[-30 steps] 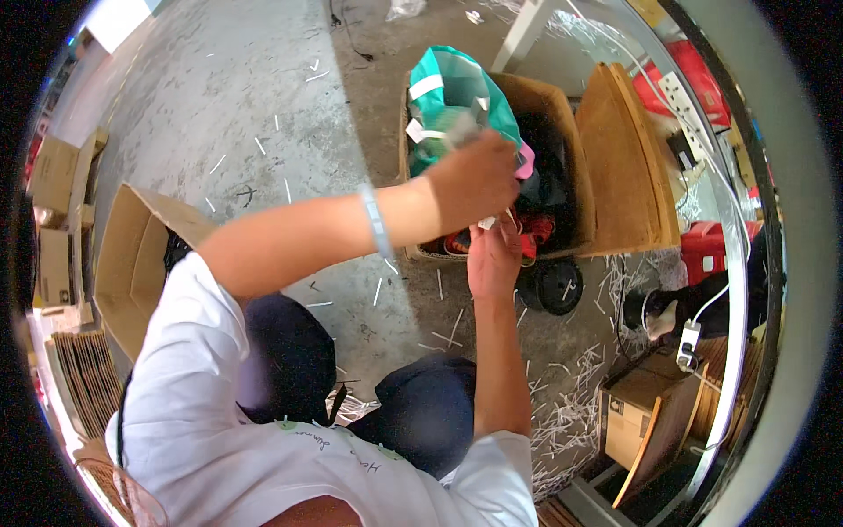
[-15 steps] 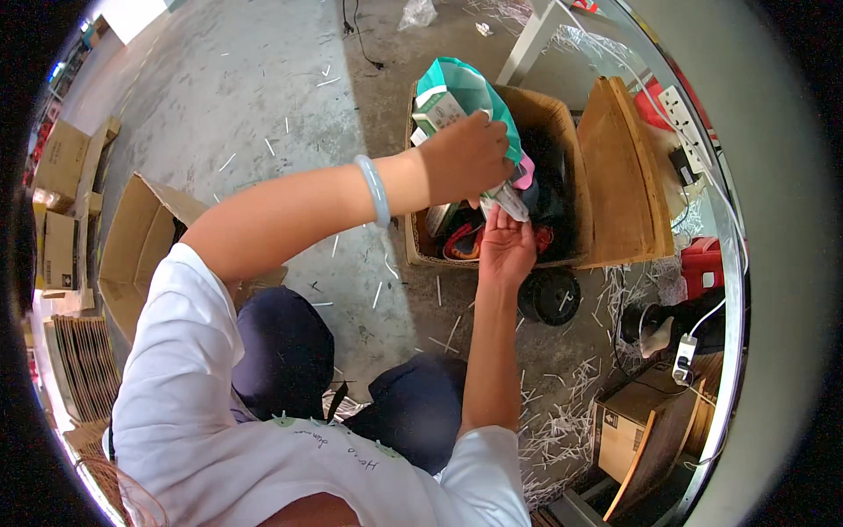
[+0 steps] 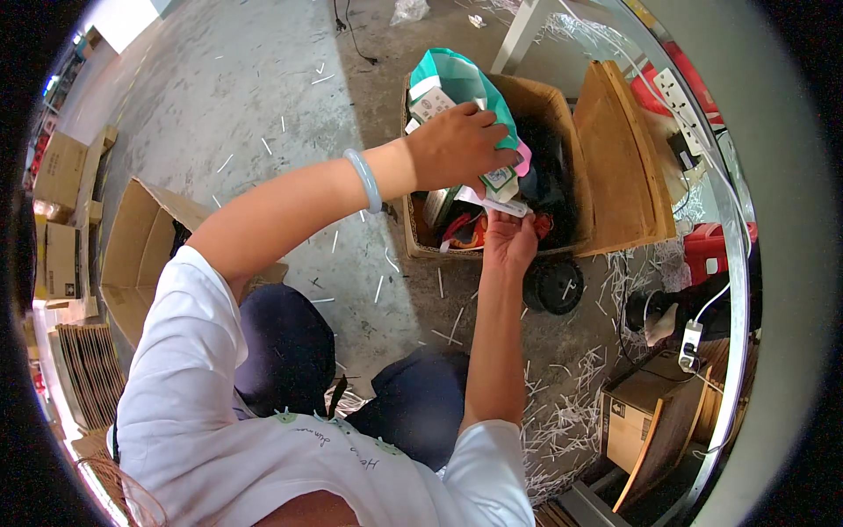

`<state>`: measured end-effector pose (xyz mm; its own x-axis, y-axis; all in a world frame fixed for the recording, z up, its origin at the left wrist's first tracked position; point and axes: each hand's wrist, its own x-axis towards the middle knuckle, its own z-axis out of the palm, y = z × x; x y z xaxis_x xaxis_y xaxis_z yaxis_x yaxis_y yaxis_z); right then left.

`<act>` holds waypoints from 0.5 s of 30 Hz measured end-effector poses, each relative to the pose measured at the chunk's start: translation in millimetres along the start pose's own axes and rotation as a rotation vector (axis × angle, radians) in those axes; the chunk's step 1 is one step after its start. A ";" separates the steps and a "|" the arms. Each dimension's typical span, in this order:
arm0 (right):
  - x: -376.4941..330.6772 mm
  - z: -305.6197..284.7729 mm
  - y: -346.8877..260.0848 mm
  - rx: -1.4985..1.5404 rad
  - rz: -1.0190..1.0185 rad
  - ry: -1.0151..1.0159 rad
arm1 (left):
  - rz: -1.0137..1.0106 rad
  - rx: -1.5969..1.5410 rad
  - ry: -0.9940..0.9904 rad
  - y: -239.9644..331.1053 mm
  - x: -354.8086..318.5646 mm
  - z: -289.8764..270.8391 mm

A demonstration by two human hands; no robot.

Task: Applying sealant and assembling components for small solar panel units in a factory.

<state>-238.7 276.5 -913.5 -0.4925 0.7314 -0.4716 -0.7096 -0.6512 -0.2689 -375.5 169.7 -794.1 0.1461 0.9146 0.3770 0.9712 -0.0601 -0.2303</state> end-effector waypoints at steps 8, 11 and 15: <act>2.4 4.2 -1.1 -0.071 -0.030 -0.048 | -0.389 -0.599 -0.106 -9.2 -14.2 12.3; 20.4 6.4 -10.0 -0.314 -0.121 -0.474 | -0.372 -1.111 -0.321 -17.3 -15.5 2.0; -15.5 50.4 15.6 -0.510 -0.104 -0.702 | -0.339 -1.094 -0.228 -22.5 -39.4 18.0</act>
<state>-267.5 265.2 -868.1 -0.7533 0.6386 0.1573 -0.5390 -0.4624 -0.7040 -406.5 142.3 -819.8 -0.0815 0.9938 0.0754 0.6141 -0.0095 0.7891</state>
